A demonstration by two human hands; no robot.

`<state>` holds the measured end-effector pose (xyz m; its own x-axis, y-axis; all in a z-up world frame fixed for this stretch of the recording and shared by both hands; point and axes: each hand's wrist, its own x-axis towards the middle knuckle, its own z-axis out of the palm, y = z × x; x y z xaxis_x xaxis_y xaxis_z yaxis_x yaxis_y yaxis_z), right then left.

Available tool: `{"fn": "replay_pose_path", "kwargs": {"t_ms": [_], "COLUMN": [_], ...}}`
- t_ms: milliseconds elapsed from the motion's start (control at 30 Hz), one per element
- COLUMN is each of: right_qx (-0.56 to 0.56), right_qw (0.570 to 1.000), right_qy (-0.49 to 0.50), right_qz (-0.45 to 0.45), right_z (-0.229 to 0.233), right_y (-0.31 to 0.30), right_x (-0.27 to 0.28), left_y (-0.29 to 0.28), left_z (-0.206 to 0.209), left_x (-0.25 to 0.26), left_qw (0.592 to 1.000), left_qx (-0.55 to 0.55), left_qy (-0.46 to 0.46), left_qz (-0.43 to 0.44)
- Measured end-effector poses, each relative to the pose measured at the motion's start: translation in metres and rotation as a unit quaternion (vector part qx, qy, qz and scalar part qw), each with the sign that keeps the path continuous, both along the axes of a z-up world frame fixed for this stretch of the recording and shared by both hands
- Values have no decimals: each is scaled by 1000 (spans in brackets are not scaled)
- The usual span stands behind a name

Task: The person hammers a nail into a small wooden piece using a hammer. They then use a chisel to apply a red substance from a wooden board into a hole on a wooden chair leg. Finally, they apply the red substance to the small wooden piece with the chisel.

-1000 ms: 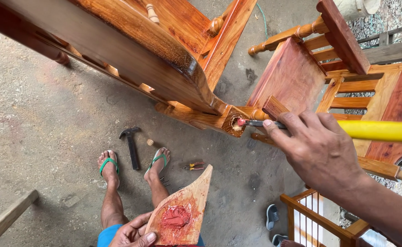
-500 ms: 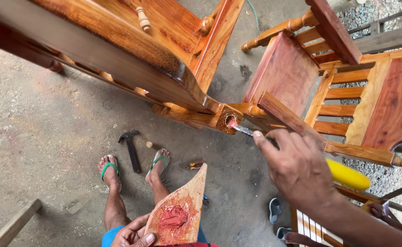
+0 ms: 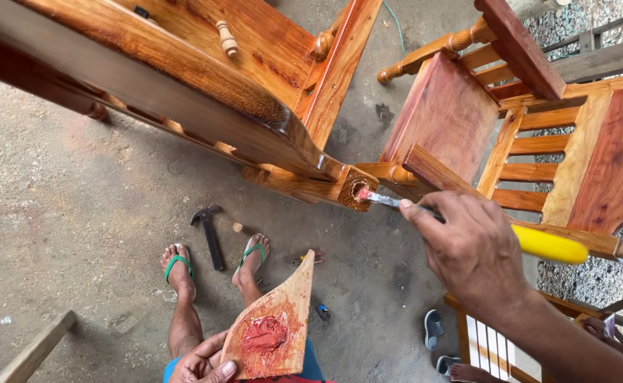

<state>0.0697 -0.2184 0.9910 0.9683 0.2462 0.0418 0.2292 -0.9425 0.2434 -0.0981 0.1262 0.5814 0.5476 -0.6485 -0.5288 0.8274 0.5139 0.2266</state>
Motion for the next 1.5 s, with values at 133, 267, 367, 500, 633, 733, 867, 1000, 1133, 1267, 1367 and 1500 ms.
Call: {"fn": "replay_pose_path", "kwargs": {"t_ms": [133,267,367,500,633,733,867,1000,1133,1267,1367,1500], "right_qx": [-57,-153,-194,-319,-262,-256,-254,-286,-326,-314,-275,-210], "right_qw": [996,980,970,933,952,950,945,923,903,911,936,964], "right_qy": [47,120,127,125,99,107,76,62,60,41,48,76], "right_qz": [45,44,77,111,122,144,189,250,275,264,213,142], "right_z": [5,20,32,32,39,39,28,27,31,39,44,36], "right_y": [-12,-5,4,-3,1,5,-6,-8,-6,-10,-7,-11], "right_x": [15,29,35,38,44,45,51,64,66,57,52,40], "left_y": [-2,-3,-5,-5,-7,-9,-15,-18,-18,-19,-20,-17], "left_z": [-2,-5,-4,4,-4,-6,-7,-6,-10,0,1,6], "left_x": [-4,-7,-7,-2,-5,-7,-9,-10,-13,-10,-6,0], "left_qw": [1000,1000,1000,1000,1000,998,998,998,997,995,994,994], "left_qx": [-13,-27,-22,-15,-21,-44,-55,-57,-46,-60,-78,-62], "left_qy": [-12,-6,-14,-14,-22,-36,-26,-26,-60,-72,-77,-85], "left_qz": [8,7,11,9,0,11,23,31,17,16,23,5]}}
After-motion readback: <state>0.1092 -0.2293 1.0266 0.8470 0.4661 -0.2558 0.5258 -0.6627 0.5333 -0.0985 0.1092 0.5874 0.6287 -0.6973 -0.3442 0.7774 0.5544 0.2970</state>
